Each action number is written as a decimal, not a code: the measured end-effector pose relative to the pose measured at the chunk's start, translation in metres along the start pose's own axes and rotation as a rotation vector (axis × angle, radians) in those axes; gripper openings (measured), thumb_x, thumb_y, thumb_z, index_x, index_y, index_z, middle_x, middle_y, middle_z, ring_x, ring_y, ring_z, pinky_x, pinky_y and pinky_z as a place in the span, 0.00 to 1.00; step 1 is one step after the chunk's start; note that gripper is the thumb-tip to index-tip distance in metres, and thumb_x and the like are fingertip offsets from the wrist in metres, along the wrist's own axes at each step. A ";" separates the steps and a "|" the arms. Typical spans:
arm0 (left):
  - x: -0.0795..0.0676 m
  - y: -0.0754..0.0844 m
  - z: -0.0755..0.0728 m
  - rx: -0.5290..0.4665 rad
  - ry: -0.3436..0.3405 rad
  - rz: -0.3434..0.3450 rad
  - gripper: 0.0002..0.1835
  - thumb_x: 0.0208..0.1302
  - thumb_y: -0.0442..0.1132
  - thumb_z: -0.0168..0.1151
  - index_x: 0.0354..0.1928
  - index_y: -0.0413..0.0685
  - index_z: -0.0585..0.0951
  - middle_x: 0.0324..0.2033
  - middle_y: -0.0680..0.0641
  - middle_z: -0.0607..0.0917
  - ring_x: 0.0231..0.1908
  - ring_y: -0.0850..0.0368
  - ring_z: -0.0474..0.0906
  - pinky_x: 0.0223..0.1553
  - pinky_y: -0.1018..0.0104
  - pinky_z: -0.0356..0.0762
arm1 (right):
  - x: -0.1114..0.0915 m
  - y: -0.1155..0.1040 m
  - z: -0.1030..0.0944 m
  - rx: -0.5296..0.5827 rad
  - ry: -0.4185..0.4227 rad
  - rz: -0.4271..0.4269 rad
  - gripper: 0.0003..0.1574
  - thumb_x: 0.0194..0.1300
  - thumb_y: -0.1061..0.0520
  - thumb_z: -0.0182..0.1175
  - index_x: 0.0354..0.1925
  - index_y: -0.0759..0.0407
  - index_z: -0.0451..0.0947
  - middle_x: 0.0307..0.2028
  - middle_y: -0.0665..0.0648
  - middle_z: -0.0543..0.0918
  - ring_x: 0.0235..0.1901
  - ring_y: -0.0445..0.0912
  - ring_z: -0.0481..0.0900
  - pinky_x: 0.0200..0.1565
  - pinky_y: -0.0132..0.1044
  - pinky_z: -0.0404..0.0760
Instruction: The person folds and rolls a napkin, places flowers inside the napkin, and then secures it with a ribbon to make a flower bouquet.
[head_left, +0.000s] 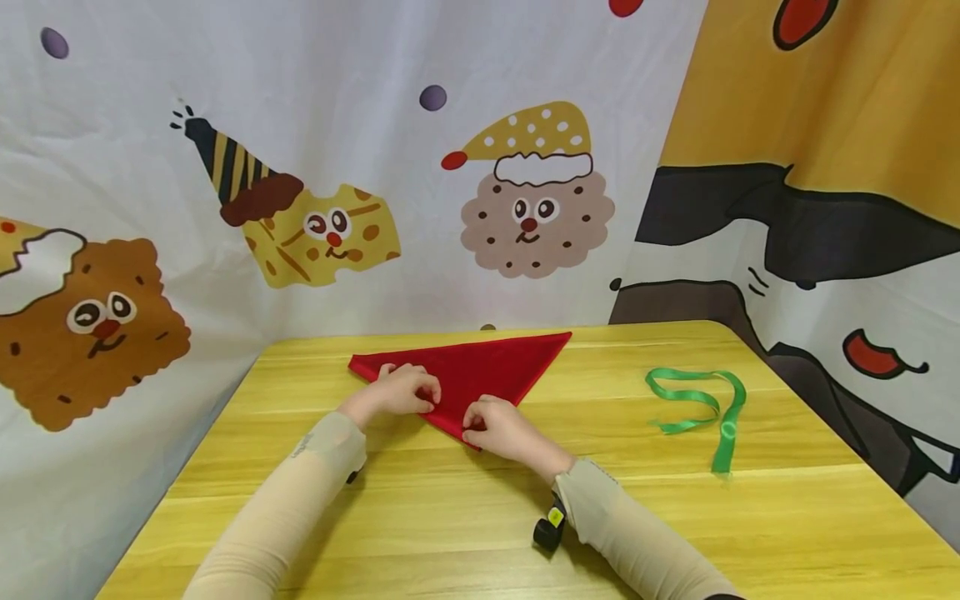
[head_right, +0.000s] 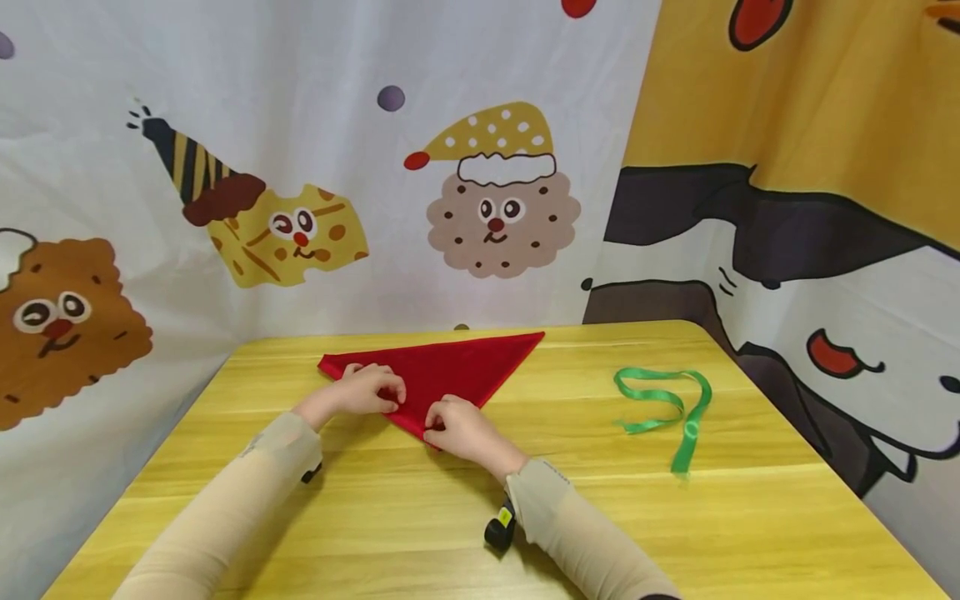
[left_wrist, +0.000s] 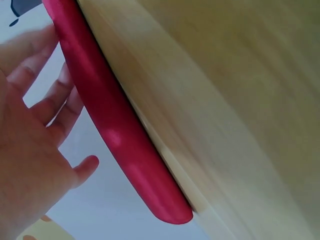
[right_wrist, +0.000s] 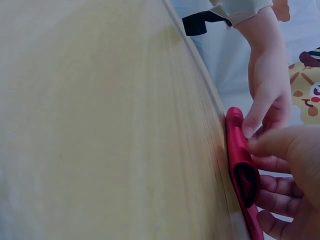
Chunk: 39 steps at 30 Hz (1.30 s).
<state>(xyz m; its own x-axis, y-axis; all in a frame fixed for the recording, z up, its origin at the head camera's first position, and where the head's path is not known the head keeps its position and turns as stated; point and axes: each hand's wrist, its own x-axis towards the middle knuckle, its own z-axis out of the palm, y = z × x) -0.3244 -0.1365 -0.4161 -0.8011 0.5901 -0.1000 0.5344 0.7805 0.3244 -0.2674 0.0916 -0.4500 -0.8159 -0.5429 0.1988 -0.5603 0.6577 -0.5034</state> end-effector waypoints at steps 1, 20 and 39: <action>-0.001 -0.001 -0.001 -0.008 -0.007 0.006 0.05 0.59 0.42 0.68 0.35 0.61 0.81 0.36 0.58 0.75 0.44 0.57 0.69 0.51 0.40 0.50 | 0.000 0.000 0.000 0.003 -0.004 0.001 0.08 0.58 0.54 0.70 0.32 0.54 0.80 0.29 0.46 0.74 0.30 0.39 0.72 0.37 0.32 0.75; -0.006 -0.013 0.002 -0.065 -0.065 0.018 0.15 0.55 0.38 0.71 0.44 0.63 0.81 0.41 0.58 0.77 0.47 0.59 0.73 0.51 0.41 0.50 | -0.003 -0.002 0.002 -0.006 -0.042 0.050 0.19 0.48 0.51 0.76 0.34 0.52 0.77 0.31 0.46 0.73 0.32 0.40 0.72 0.40 0.34 0.75; 0.001 -0.030 -0.002 -0.127 -0.116 0.026 0.16 0.54 0.38 0.73 0.43 0.64 0.82 0.44 0.59 0.77 0.49 0.55 0.71 0.56 0.34 0.51 | -0.003 -0.001 -0.003 -0.004 -0.006 0.066 0.14 0.49 0.55 0.74 0.32 0.54 0.79 0.29 0.47 0.77 0.30 0.40 0.73 0.37 0.34 0.75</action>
<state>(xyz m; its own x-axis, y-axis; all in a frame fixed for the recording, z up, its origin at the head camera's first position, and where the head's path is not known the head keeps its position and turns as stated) -0.3413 -0.1600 -0.4242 -0.7472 0.6352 -0.1956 0.5101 0.7367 0.4439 -0.2649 0.0948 -0.4476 -0.8502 -0.5015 0.1600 -0.5059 0.6945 -0.5116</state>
